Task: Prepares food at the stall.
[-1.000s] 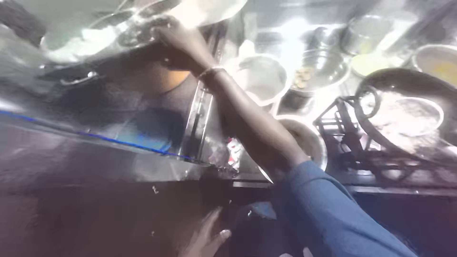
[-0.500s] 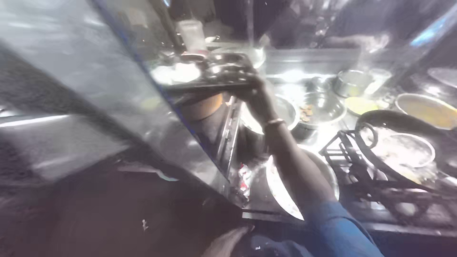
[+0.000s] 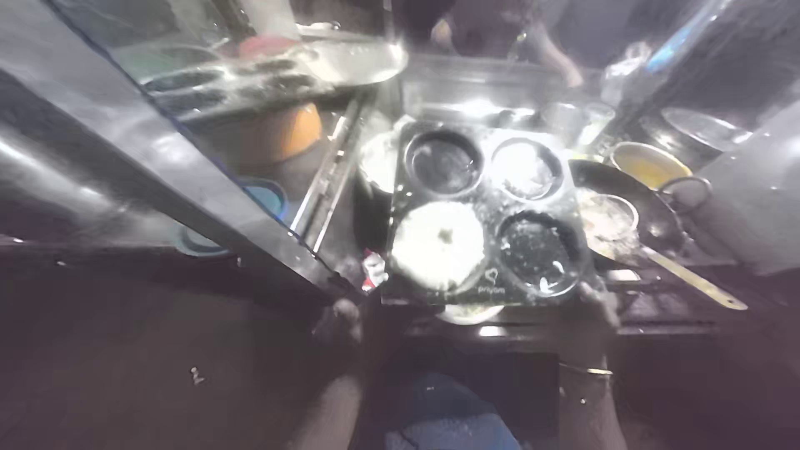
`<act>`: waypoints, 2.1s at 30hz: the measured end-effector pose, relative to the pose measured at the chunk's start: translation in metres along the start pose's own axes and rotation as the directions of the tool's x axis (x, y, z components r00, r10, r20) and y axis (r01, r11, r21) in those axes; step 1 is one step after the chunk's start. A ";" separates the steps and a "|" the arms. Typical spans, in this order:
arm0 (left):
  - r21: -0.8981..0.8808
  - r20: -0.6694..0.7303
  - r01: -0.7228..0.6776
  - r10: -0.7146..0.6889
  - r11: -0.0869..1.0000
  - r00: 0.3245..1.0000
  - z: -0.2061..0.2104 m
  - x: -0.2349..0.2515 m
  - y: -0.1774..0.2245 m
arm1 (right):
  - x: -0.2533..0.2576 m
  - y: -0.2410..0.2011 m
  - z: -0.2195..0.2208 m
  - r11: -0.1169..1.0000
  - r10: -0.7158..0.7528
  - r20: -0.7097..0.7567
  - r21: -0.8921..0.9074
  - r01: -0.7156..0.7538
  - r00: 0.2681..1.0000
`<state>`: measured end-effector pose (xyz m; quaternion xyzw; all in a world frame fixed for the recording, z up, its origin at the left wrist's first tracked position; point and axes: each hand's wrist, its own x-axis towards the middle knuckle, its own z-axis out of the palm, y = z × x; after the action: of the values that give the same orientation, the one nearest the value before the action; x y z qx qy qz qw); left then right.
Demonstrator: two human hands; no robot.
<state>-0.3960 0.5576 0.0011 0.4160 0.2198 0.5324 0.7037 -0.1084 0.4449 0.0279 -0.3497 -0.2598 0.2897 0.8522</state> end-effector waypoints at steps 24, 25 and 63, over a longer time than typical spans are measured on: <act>0.311 -0.578 0.433 -0.194 0.846 0.793 -0.013 -0.140 -0.047 | 0.158 -0.213 -0.148 -0.577 0.220 -0.393 -0.791 -0.206 0.893; 0.337 -0.594 0.419 -0.155 0.843 0.789 -0.020 -0.140 -0.050 | 0.156 -0.215 -0.146 -0.637 0.175 -0.364 -0.750 -0.177 0.915; 0.245 -0.367 0.559 -0.458 0.792 0.810 -0.034 -0.077 -0.011 | 0.103 -0.146 -0.110 0.602 0.685 -0.220 -0.365 -0.710 0.694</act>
<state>-0.4416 0.4966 -0.0376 0.3736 0.5134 0.3295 0.6987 0.0799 0.3795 0.0938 -0.6069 -0.1346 0.5251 0.5812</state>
